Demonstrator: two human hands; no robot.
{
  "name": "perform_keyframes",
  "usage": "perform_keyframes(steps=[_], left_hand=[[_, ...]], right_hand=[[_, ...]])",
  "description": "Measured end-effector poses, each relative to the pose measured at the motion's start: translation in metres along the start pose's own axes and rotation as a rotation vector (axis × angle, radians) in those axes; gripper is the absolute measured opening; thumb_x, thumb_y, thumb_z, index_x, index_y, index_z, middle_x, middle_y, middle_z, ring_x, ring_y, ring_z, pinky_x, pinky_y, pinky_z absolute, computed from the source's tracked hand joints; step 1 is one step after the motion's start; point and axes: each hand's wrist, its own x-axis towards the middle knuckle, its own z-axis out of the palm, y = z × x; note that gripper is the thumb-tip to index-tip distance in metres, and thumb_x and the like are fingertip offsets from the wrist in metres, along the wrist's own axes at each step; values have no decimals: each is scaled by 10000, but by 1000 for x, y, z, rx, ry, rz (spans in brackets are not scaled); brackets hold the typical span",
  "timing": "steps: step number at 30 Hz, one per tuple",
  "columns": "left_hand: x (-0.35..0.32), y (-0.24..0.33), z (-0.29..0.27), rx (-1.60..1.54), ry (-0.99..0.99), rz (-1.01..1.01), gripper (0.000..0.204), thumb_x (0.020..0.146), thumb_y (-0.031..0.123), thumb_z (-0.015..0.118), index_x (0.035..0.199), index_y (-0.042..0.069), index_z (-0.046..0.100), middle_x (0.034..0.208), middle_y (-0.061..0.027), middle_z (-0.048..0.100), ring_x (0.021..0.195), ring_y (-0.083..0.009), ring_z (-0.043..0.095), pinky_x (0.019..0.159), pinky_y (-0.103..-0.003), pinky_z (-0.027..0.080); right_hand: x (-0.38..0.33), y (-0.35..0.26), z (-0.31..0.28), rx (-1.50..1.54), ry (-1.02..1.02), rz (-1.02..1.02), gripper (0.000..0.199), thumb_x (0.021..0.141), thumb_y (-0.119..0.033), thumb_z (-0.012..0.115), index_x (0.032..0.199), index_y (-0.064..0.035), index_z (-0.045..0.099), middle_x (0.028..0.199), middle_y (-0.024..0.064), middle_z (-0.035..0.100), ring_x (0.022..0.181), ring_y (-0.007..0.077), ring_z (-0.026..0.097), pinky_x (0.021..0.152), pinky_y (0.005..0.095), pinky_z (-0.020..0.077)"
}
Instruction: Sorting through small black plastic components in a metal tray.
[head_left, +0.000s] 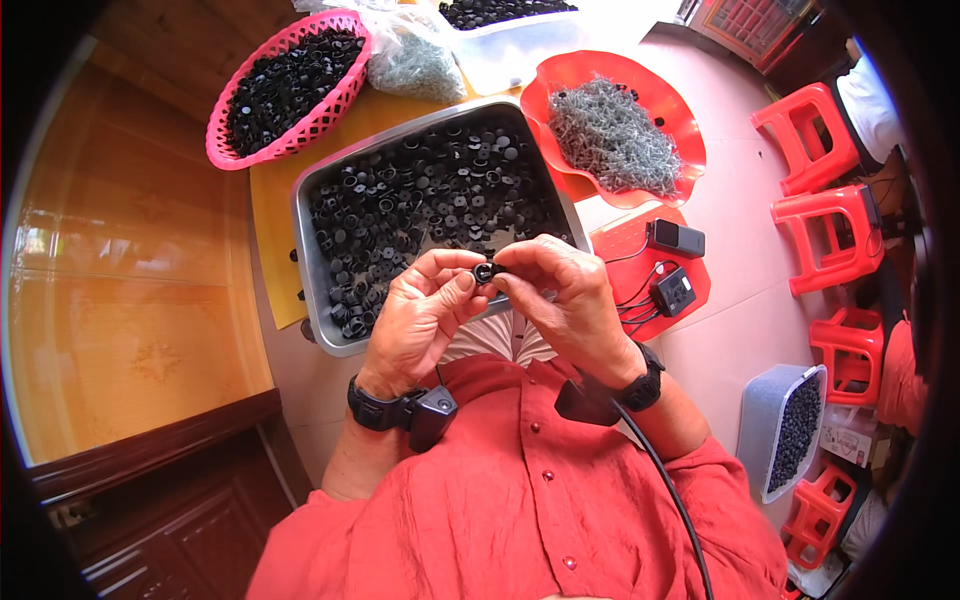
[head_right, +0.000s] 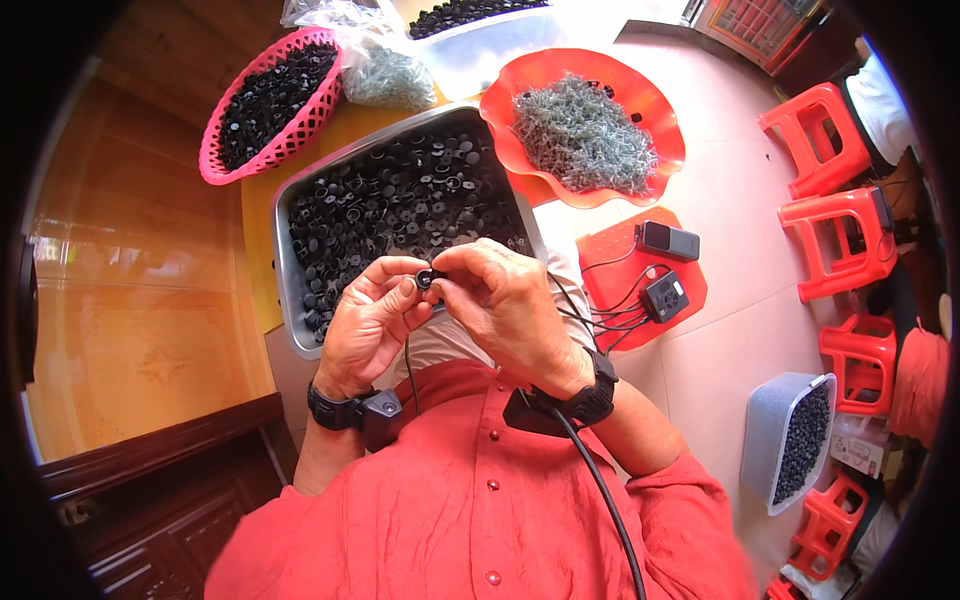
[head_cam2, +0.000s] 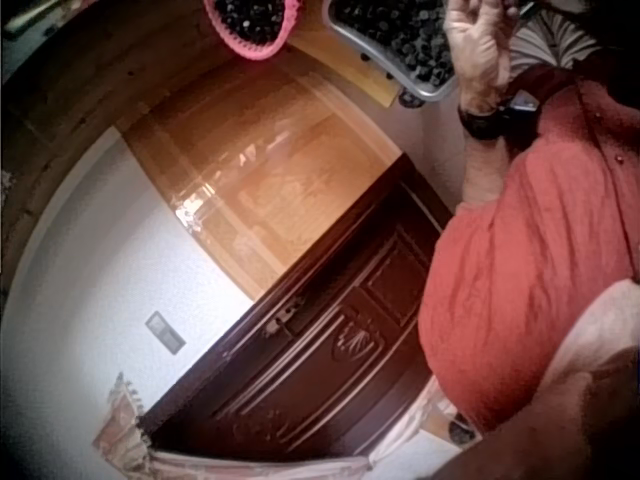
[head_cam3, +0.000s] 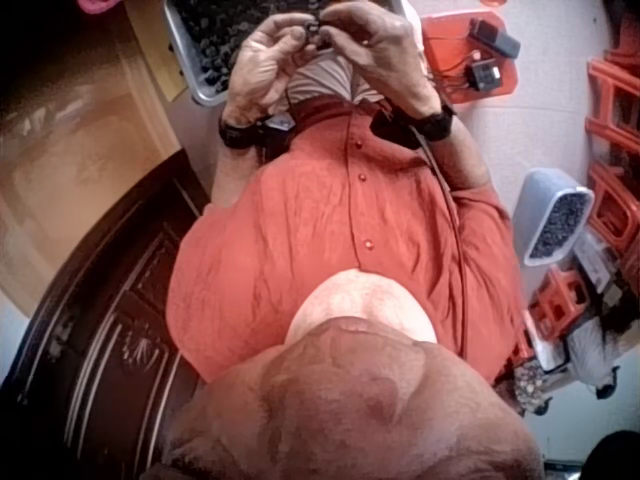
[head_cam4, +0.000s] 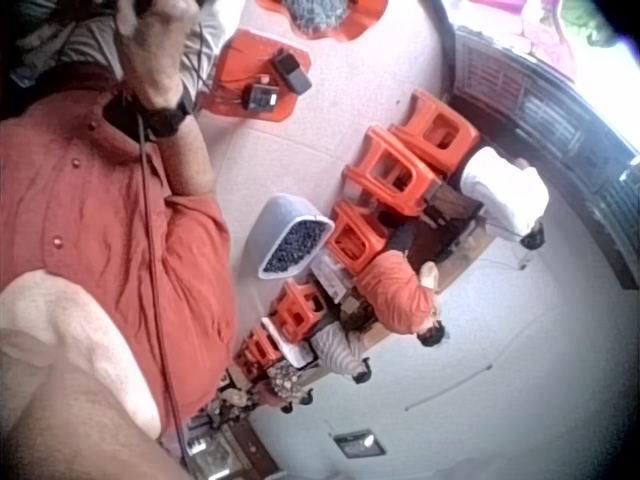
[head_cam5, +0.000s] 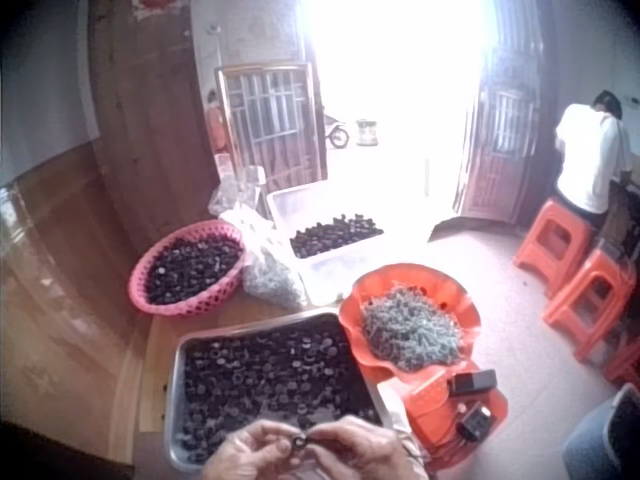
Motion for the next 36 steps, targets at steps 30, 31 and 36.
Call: perform_keyframes(steps=[30,31,36], left_hand=[[-4,-1,8,289,11,185,287,849,-21,608,1120,22,527,1025,-71,621,918,-131,612,820,-258,524],[-4,-2,7,305,8,198,304,843,-28,611,1129,24,521,1030,-74,622,927,-131,610,823,-253,517],[-5,-3,8,363,-7,254,345,831,-40,620,1151,23,507,1049,-86,625,944,-133,606,828,-243,503]], right_hand=[[3,-2,-10,545,-144,413,115,817,-50,679,894,0,611,754,23,626,661,63,570,574,201,464],[3,-2,-11,581,-151,431,114,821,-60,682,893,-10,609,755,25,626,652,57,560,567,194,454],[1,-1,-14,646,-197,475,138,828,-84,683,919,-27,596,760,19,622,670,58,563,577,198,450]])
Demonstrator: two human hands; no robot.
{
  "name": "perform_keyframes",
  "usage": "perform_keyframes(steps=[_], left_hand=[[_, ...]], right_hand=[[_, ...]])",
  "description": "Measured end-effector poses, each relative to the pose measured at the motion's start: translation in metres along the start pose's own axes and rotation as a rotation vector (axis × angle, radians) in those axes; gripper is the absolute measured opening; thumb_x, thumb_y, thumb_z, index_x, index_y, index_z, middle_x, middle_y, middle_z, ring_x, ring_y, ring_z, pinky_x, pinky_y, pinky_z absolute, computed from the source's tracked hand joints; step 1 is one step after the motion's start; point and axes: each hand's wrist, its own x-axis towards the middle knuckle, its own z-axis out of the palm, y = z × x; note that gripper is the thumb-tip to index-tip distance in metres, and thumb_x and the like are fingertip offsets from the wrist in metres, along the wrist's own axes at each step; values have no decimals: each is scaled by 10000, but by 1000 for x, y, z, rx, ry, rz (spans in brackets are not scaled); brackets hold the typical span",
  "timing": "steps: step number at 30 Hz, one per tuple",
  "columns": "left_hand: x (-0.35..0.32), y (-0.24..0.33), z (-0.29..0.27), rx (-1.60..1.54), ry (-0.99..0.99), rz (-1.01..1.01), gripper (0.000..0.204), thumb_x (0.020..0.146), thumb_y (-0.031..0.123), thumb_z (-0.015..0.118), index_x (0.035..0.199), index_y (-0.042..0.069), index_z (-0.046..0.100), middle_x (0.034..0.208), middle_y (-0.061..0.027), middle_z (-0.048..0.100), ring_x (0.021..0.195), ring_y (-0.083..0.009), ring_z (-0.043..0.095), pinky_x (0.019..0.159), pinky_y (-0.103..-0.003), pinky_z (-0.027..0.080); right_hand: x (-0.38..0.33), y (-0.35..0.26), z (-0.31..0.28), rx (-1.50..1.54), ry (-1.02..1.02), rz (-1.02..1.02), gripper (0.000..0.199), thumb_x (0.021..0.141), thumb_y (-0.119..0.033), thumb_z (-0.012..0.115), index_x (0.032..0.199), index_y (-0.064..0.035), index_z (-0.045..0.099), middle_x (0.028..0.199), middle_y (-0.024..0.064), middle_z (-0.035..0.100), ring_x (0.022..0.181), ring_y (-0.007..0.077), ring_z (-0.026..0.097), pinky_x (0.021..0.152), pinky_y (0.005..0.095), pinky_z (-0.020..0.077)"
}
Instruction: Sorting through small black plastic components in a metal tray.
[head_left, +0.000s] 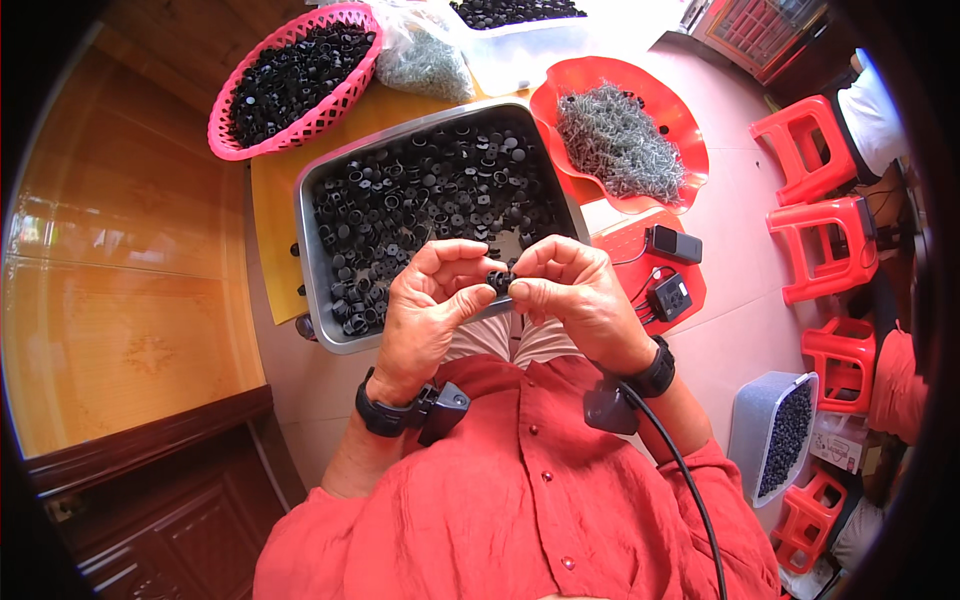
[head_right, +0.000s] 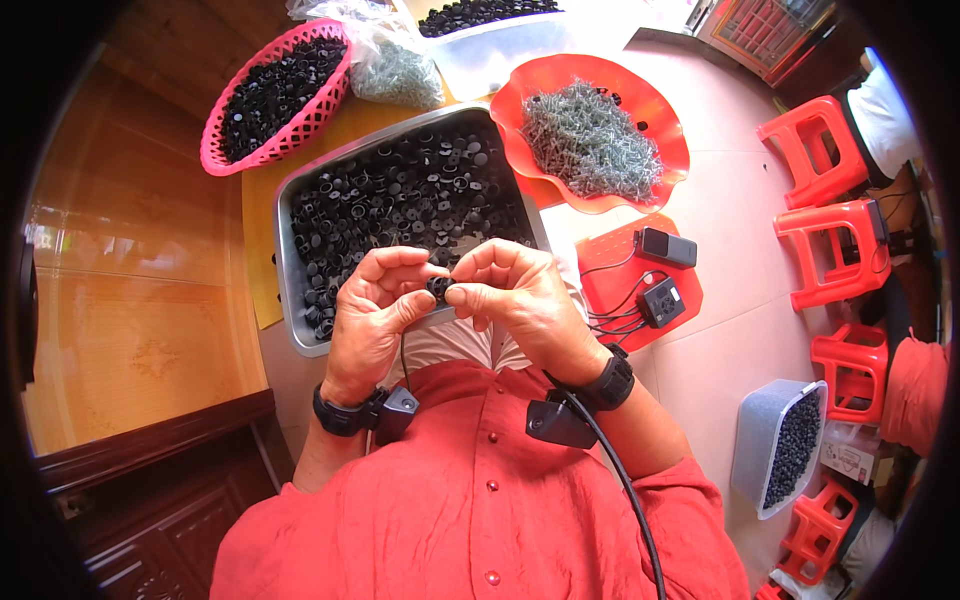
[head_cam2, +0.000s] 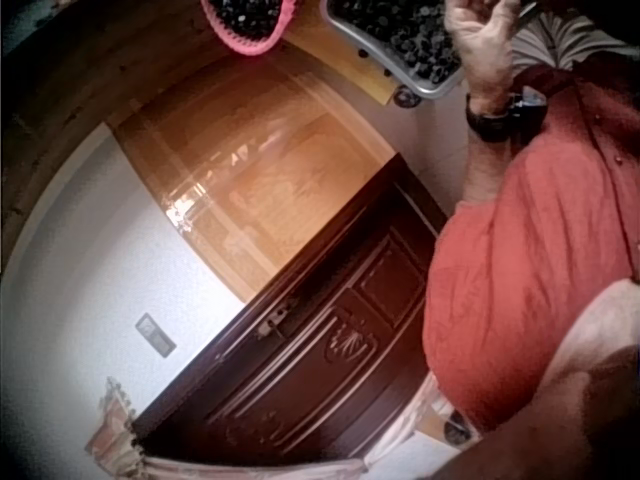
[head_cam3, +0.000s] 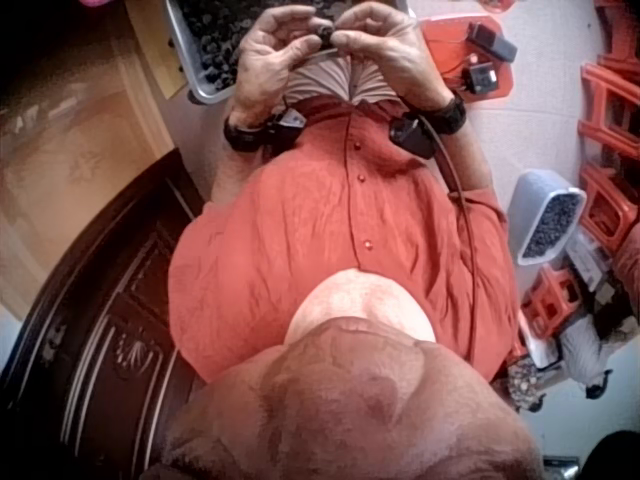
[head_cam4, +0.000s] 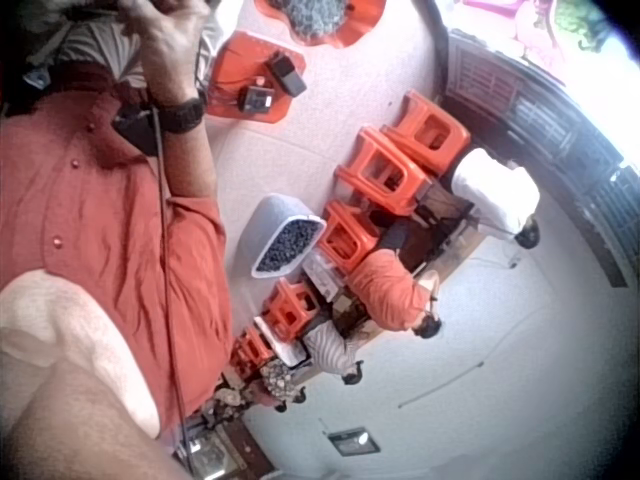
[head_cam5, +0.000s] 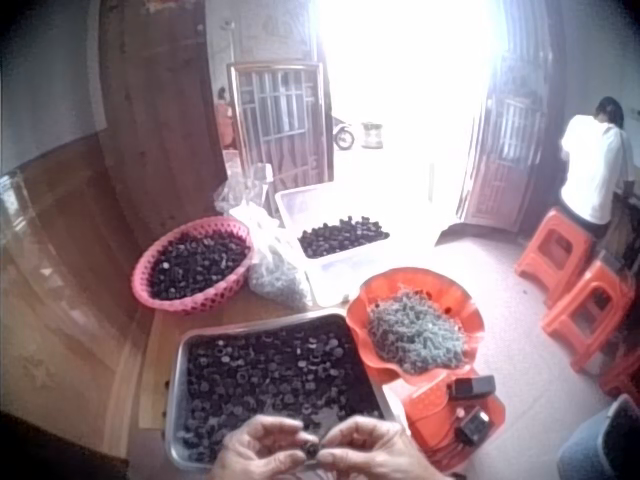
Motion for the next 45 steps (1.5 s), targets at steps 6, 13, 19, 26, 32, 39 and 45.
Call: perform_keyframes(steps=[6,13,19,26,32,39,45], left_hand=[[-1,0,8,47,23,42,370,805,-68,636,1144,17,513,1039,-86,619,974,-143,603,846,-270,517],[-2,-2,13,92,68,74,384,789,-97,632,1140,5,514,1028,-93,620,936,-151,619,809,-271,544],[-2,-5,15,163,105,119,388,772,-97,646,1127,7,530,982,-94,644,895,-144,630,788,-267,552],[-3,-5,14,172,67,120,420,783,-112,628,1162,12,499,1029,-108,626,931,-146,615,807,-258,540],[-2,-6,13,185,83,104,427,779,-113,632,1164,14,499,1029,-108,627,935,-141,612,806,-257,540],[0,-6,14,244,71,117,437,773,-118,633,1167,18,500,1025,-94,625,944,-135,604,804,-254,536],[1,-9,15,250,96,173,402,756,-100,653,1127,3,537,962,-81,655,903,-127,625,802,-255,534]], right_hand=[[-1,1,-2,155,-13,79,162,831,-76,674,960,-47,579,827,14,625,710,77,602,596,207,463],[-1,3,-4,279,-36,118,147,846,-54,646,976,-39,580,867,28,622,773,101,616,635,223,483],[-1,2,-7,319,-54,161,149,843,-50,647,978,-36,585,881,32,622,811,115,615,690,239,484],[-2,5,-12,346,-56,192,167,823,-32,666,970,-14,587,889,49,620,817,128,610,725,251,481],[-2,5,-12,341,-46,181,151,823,-25,662,959,-15,598,879,50,626,820,125,611,726,244,481],[-1,2,-14,317,-20,192,159,827,-21,653,979,-7,608,887,56,638,812,112,611,727,227,487],[-1,1,-12,306,-38,198,134,831,-20,641,959,-20,601,867,41,622,784,103,602,689,224,488]])
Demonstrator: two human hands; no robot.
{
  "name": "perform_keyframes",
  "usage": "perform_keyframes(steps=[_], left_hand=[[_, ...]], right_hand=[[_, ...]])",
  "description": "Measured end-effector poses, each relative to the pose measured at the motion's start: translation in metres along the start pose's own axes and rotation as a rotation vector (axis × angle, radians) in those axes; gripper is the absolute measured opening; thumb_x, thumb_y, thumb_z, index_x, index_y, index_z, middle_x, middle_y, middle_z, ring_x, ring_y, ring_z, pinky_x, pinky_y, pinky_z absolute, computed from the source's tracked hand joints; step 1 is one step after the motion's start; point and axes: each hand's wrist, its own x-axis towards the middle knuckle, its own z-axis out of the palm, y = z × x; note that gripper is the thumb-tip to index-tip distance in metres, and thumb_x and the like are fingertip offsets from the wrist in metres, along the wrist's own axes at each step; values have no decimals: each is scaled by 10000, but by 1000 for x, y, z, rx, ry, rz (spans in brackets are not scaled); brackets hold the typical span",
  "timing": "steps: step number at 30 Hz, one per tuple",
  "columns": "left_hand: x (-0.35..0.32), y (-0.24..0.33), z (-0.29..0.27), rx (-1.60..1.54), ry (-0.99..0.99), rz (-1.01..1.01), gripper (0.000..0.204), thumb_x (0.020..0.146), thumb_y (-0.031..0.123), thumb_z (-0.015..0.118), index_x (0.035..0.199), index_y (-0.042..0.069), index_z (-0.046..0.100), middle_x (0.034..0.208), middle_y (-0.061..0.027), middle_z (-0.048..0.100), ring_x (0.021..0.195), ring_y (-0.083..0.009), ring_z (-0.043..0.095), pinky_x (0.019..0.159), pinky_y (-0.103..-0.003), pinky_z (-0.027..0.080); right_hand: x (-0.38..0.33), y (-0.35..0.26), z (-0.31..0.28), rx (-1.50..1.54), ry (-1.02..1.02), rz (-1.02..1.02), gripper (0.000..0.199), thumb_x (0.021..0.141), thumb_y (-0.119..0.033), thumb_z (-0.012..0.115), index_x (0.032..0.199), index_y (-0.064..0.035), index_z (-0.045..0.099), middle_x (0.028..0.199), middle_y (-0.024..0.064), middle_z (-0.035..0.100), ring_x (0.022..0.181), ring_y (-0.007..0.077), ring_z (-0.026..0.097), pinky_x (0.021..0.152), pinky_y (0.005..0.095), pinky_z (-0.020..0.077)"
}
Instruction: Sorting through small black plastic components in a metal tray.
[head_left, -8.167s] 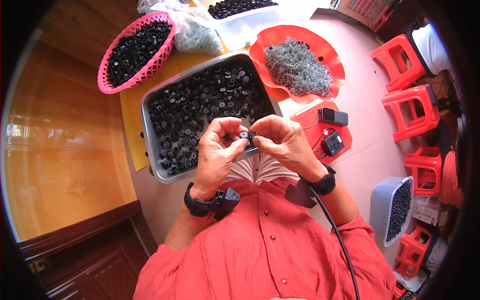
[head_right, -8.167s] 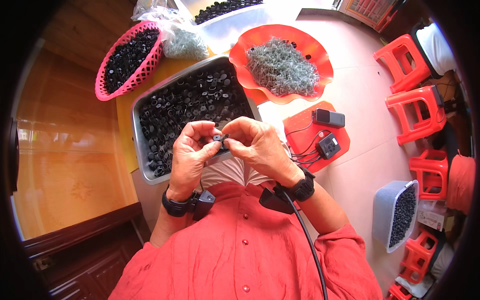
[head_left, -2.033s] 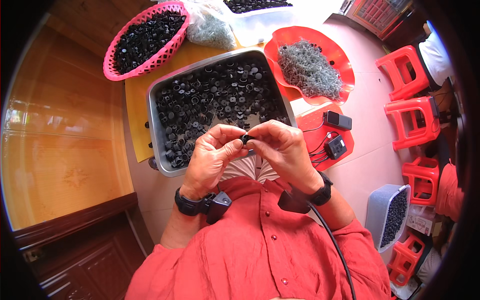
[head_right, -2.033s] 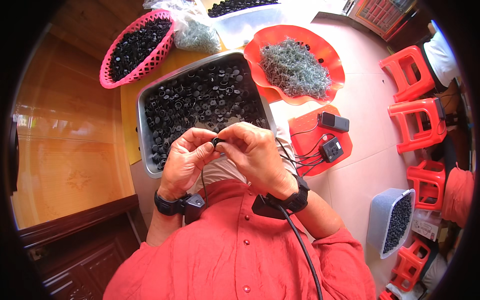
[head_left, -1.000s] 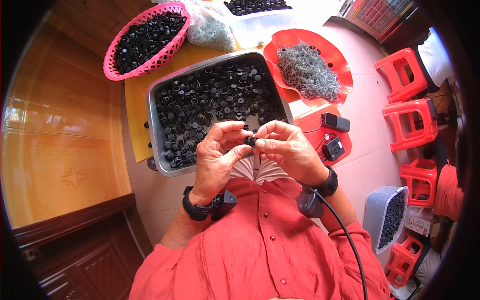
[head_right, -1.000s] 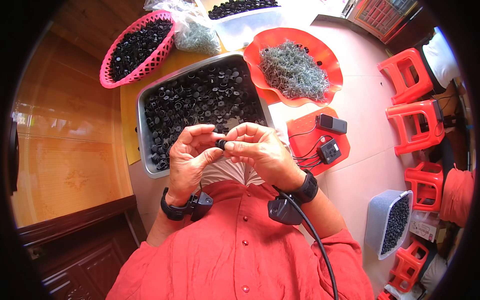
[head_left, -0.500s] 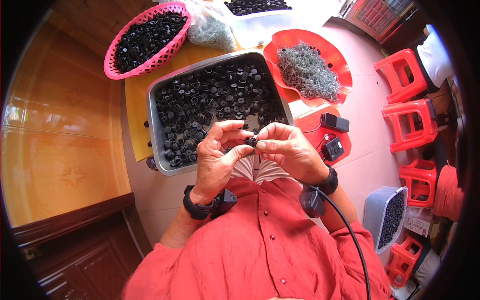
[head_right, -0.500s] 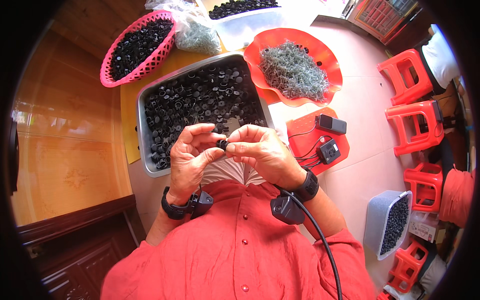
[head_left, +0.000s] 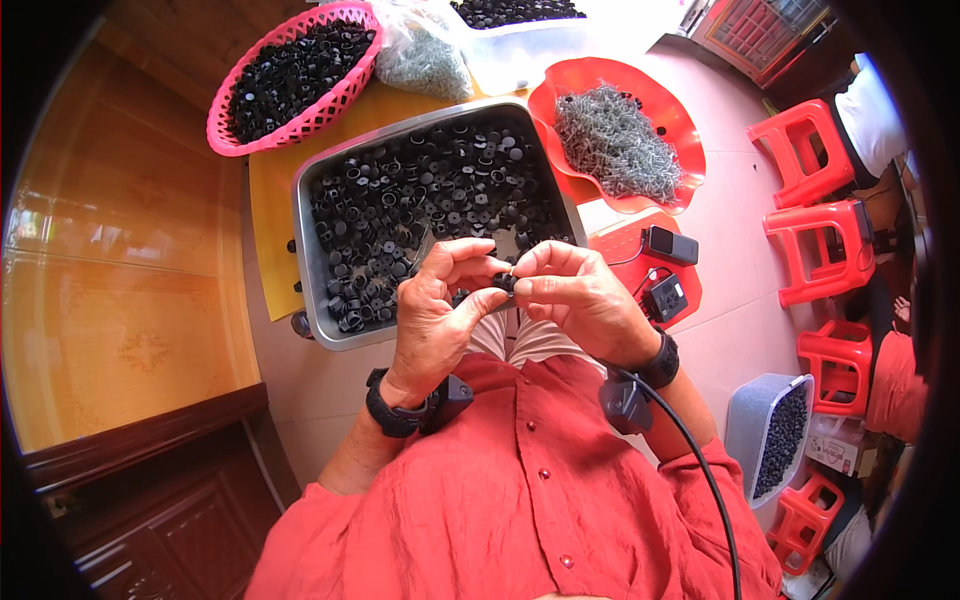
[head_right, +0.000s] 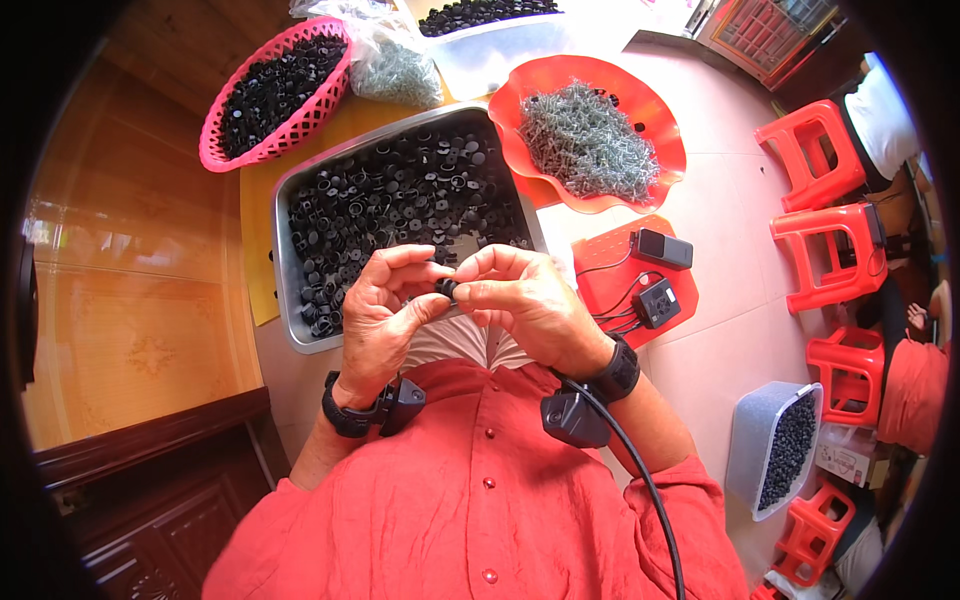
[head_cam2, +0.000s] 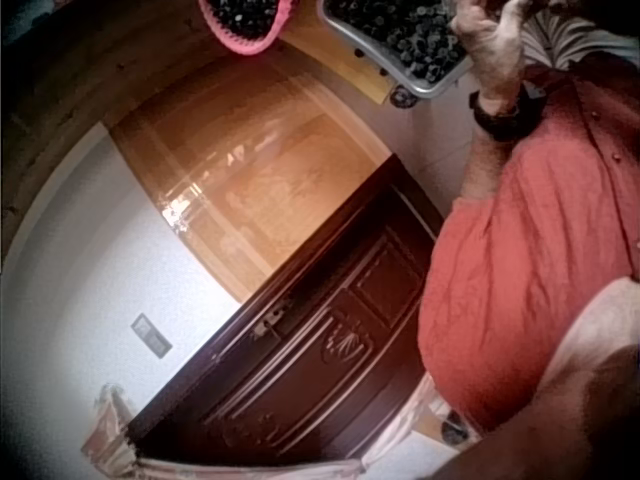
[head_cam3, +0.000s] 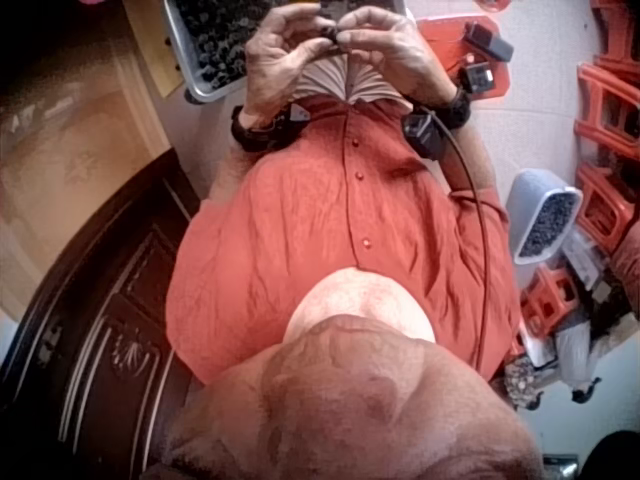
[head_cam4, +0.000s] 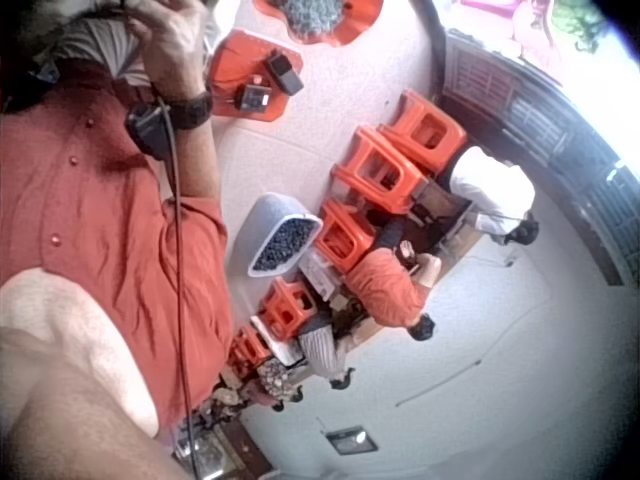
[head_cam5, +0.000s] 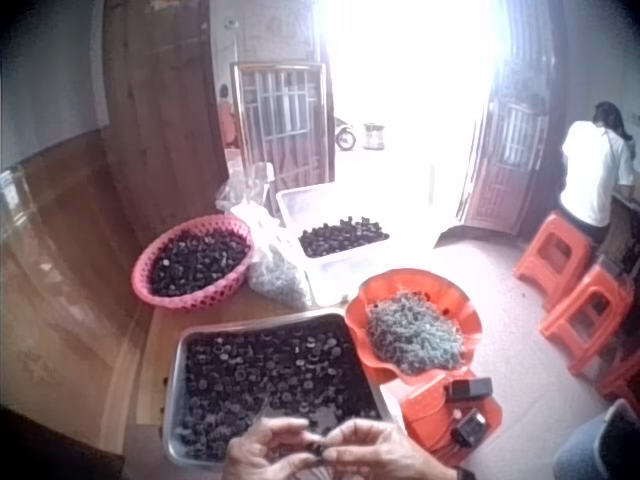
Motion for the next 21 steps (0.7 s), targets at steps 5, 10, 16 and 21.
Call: perform_keyframes(steps=[5,10,16,21], left_hand=[[0,-2,1,6,0,-18,398,754,-85,657,1126,0,544,956,-90,661,901,-131,630,805,-260,523],[-2,-5,1,45,9,20,396,750,-69,668,1120,3,548,955,-96,663,885,-139,638,802,-268,521],[0,-6,1,113,-21,61,404,741,-69,676,1116,13,552,937,-90,668,871,-142,649,797,-269,520],[0,-6,-2,238,-66,129,423,723,-81,680,1110,30,551,917,-93,674,863,-157,661,775,-271,524]], right_hand=[[0,3,2,20,41,16,120,832,-24,632,940,-29,579,859,40,606,777,115,605,662,235,494],[-2,3,3,51,36,35,110,829,-15,618,928,-20,571,851,58,606,771,145,615,665,253,495],[-1,-4,1,-71,15,42,80,804,-5,629,872,-7,586,812,62,610,752,135,609,659,252,485],[1,-8,-2,-184,12,61,105,790,-34,656,864,-3,588,809,48,610,704,105,591,633,229,477]])
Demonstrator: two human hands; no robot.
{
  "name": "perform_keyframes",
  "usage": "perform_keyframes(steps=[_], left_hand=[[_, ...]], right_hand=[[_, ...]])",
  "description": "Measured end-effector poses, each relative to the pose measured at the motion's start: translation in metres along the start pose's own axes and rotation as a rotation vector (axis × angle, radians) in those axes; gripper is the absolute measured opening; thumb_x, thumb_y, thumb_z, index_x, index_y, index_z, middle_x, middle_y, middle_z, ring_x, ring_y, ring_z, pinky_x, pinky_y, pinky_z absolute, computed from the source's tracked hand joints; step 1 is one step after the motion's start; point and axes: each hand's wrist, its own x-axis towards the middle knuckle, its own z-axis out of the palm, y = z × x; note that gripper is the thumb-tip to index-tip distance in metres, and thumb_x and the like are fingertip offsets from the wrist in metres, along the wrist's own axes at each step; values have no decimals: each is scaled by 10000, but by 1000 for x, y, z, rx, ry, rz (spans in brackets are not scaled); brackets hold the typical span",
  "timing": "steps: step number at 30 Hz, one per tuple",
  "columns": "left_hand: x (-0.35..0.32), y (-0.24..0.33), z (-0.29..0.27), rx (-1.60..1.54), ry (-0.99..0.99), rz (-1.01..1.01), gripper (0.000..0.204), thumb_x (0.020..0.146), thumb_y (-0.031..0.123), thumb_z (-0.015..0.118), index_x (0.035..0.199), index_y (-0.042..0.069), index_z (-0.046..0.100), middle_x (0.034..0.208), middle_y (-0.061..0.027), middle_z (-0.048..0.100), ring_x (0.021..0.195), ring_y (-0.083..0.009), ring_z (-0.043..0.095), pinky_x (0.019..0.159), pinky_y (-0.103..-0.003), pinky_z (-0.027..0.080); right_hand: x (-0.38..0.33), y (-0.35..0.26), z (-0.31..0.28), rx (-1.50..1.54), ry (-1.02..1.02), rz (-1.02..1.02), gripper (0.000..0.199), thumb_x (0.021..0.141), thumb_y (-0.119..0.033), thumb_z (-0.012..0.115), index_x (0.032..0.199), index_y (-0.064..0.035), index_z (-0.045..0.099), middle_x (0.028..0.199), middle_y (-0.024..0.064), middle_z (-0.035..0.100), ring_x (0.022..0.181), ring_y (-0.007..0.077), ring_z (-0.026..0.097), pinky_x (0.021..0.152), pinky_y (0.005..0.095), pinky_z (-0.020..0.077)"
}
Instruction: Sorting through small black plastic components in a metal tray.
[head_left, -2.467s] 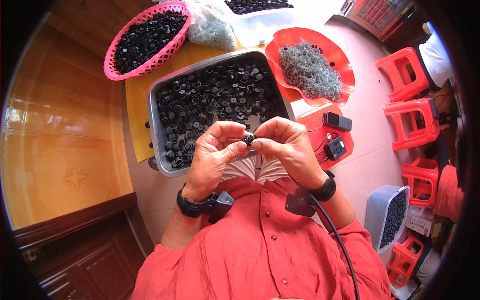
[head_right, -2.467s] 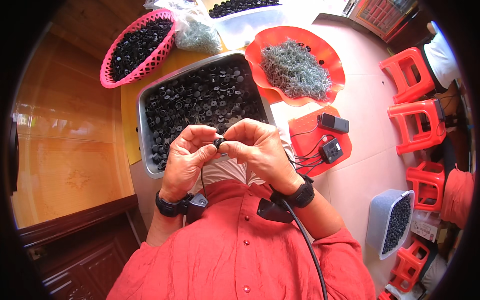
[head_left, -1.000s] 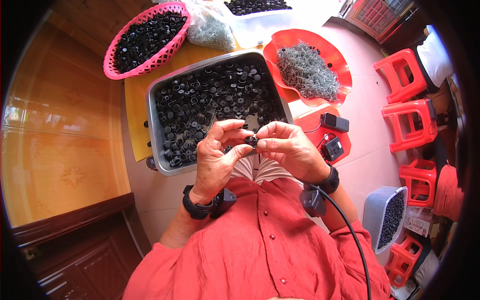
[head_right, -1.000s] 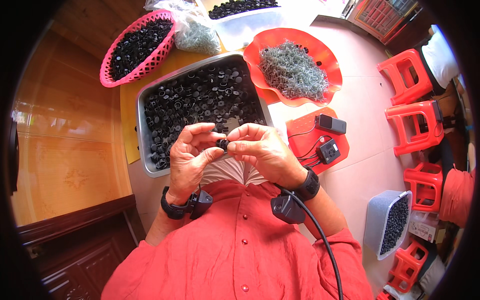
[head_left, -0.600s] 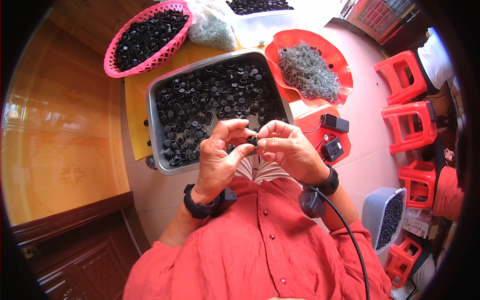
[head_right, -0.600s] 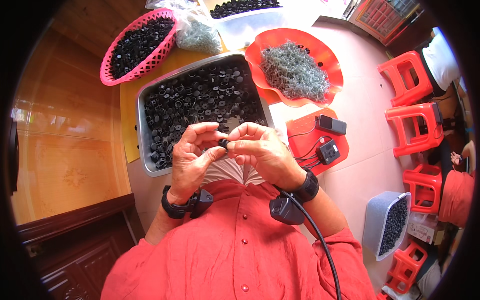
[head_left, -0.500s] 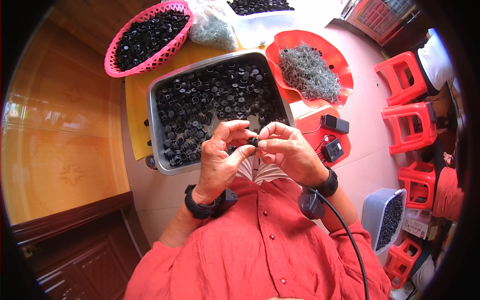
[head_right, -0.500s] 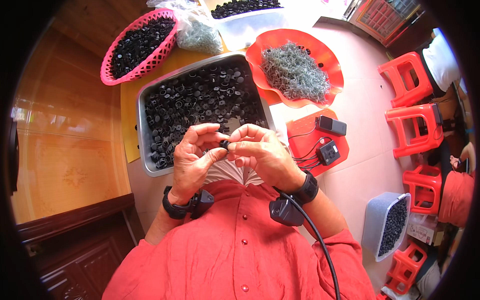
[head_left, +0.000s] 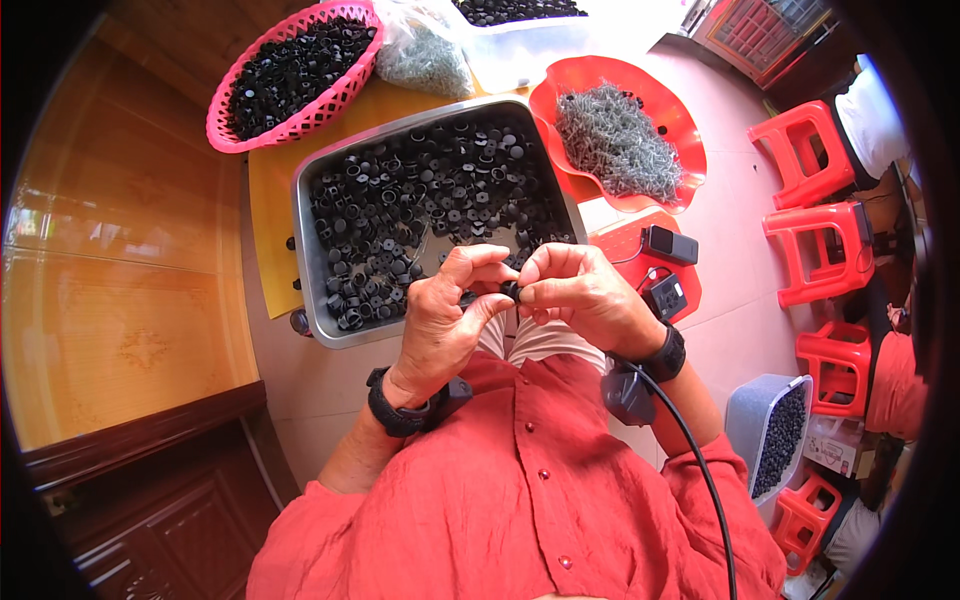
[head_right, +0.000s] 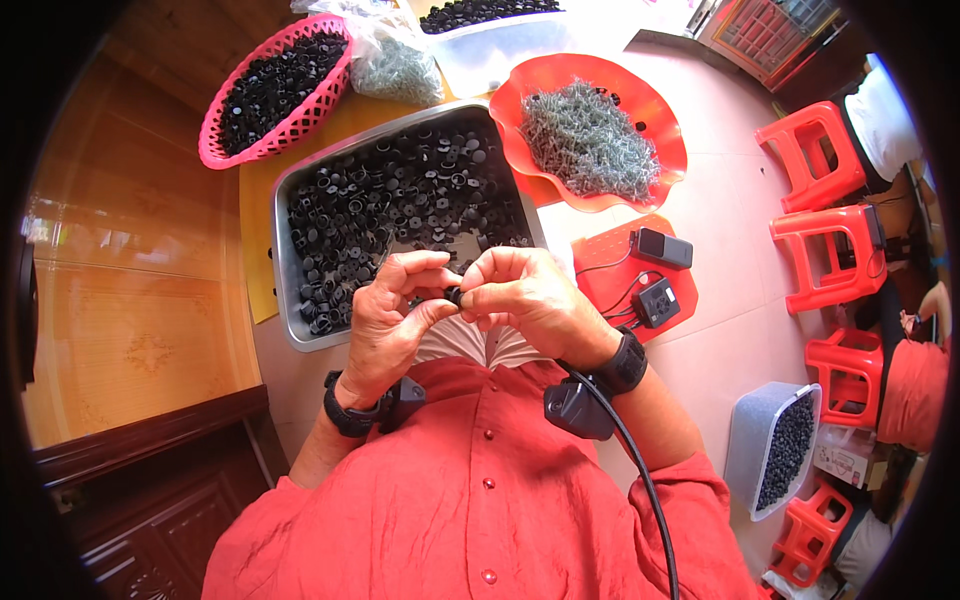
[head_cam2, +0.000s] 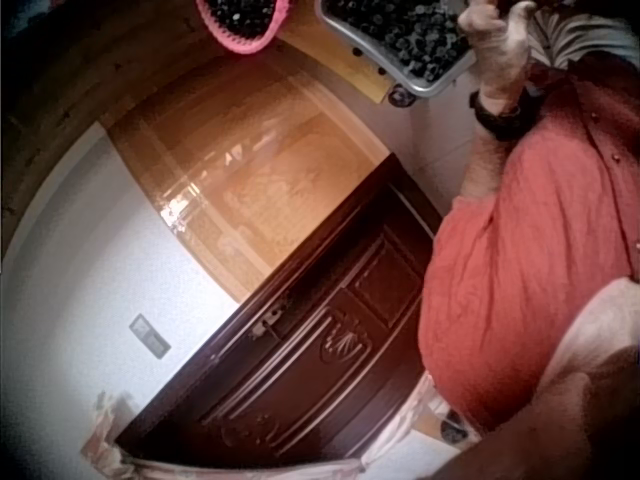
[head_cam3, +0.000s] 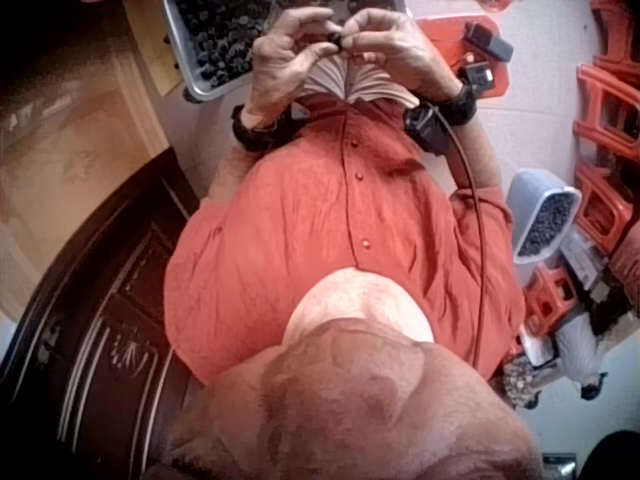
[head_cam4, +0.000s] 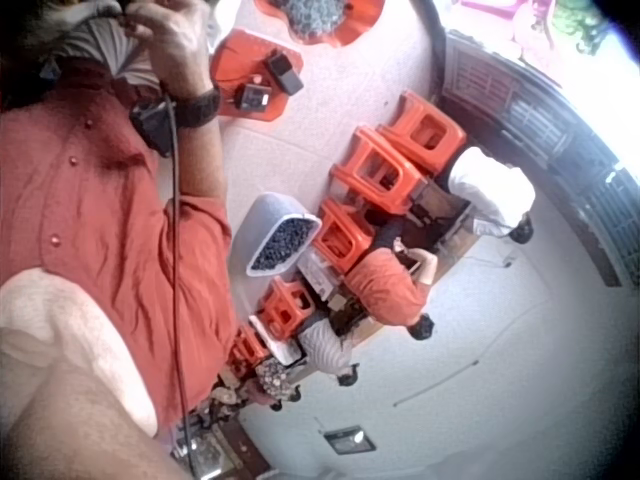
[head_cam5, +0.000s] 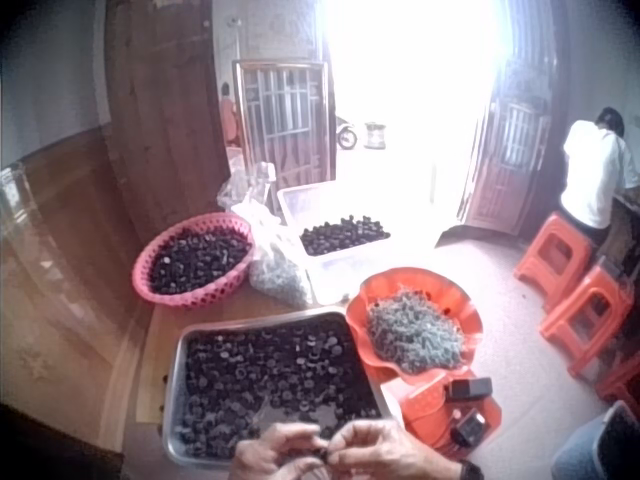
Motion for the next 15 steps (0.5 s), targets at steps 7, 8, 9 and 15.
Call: perform_keyframes(steps=[7,8,9,15], left_hand=[[2,6,-3,37,-88,24,426,753,-135,625,1138,22,532,942,-66,644,895,-116,625,825,-237,490],[2,7,-4,43,-95,34,420,753,-137,624,1130,22,532,928,-66,648,888,-119,629,825,-238,490],[2,6,-5,43,-94,34,420,753,-137,624,1130,22,532,928,-66,648,888,-119,629,825,-238,490],[4,1,-7,6,-93,111,416,701,-132,656,1068,29,545,897,-96,679,852,-170,672,757,-267,528]], right_hand=[[0,-1,-2,-67,-14,10,131,789,-65,685,852,-10,584,793,29,603,677,88,585,619,212,473],[1,0,-2,-68,-15,10,131,789,-65,685,852,-10,584,793,29,603,677,88,585,619,212,473],[1,0,-1,-80,-23,0,134,796,-71,687,853,-9,582,788,24,600,676,85,583,617,212,473],[1,5,1,-138,-42,-94,159,819,-84,683,891,-18,558,812,14,582,705,75,571,630,211,471]])
